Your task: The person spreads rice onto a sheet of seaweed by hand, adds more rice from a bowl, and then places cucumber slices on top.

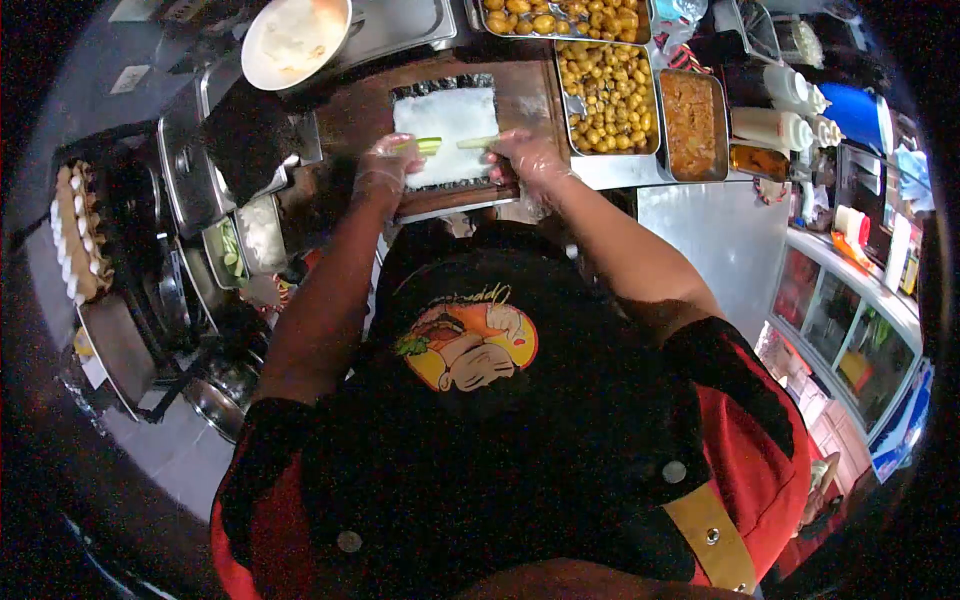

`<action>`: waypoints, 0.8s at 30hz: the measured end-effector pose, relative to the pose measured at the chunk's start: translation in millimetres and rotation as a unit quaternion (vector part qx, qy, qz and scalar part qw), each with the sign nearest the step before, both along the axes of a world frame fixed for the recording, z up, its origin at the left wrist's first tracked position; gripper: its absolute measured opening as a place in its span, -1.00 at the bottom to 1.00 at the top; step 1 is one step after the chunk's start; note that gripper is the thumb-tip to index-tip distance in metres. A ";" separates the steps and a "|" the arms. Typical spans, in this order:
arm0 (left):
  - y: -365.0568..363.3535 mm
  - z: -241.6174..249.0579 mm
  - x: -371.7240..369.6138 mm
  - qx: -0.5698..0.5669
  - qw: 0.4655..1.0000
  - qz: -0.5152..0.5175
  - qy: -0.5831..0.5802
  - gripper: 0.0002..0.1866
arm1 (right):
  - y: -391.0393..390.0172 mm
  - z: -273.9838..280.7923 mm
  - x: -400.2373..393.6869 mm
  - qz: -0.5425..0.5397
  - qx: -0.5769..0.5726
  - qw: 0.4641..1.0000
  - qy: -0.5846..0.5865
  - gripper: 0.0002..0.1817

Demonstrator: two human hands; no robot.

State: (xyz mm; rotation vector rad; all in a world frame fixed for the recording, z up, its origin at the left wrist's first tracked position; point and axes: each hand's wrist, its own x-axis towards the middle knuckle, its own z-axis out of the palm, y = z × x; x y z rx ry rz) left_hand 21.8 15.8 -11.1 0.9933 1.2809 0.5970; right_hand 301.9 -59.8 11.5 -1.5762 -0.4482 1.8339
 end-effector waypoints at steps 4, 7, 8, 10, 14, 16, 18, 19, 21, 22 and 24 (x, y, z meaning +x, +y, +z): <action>0.4 15.5 13.0 -0.039 0.999 -0.013 0.036 -0.55 | 5.3 -41.3 7.1 0.136 0.071 0.955 -0.255 -0.65; 6.4 6.9 11.8 -0.053 0.990 -0.055 0.117 -0.53 | 6.6 -29.8 0.3 0.172 0.142 0.869 -0.442 -0.66; 7.0 1.3 9.2 -0.052 0.990 -0.056 0.120 -0.53 | 9.4 -18.5 1.8 0.171 0.143 0.871 -0.439 -0.66; 8.0 -2.0 6.0 0.074 0.962 -0.109 0.240 -0.52 | 17.1 1.4 5.5 0.228 0.084 0.891 -0.383 -0.55; 13.7 14.5 5.7 0.060 0.934 -0.167 0.310 -0.51 | 22.2 -5.6 3.8 0.249 0.096 0.877 -0.399 -0.47; 18.3 4.8 3.1 0.100 0.942 -0.153 0.282 -0.50 | 27.0 3.2 6.6 0.276 0.072 0.879 -0.381 -0.39; 18.6 3.0 -2.4 0.086 0.944 -0.147 0.283 -0.50 | 28.4 12.1 9.2 0.292 0.061 0.871 -0.390 -0.36; 18.7 4.8 -4.5 0.071 0.946 -0.144 0.282 -0.49 | 28.2 16.3 9.8 0.305 0.047 0.863 -0.400 -0.33; 22.0 3.2 -7.7 0.081 0.940 -0.164 0.288 -0.49 | 28.6 20.5 13.5 0.312 0.051 0.863 -0.394 -0.31; 23.0 0.6 -11.2 0.089 0.934 -0.185 0.293 -0.49 | 28.2 21.2 16.3 0.318 0.052 0.863 -0.389 -0.29; 16.6 8.2 -15.1 0.119 0.922 -0.198 0.311 -0.50 | 24.2 12.5 24.4 0.311 0.032 0.878 -0.362 -0.30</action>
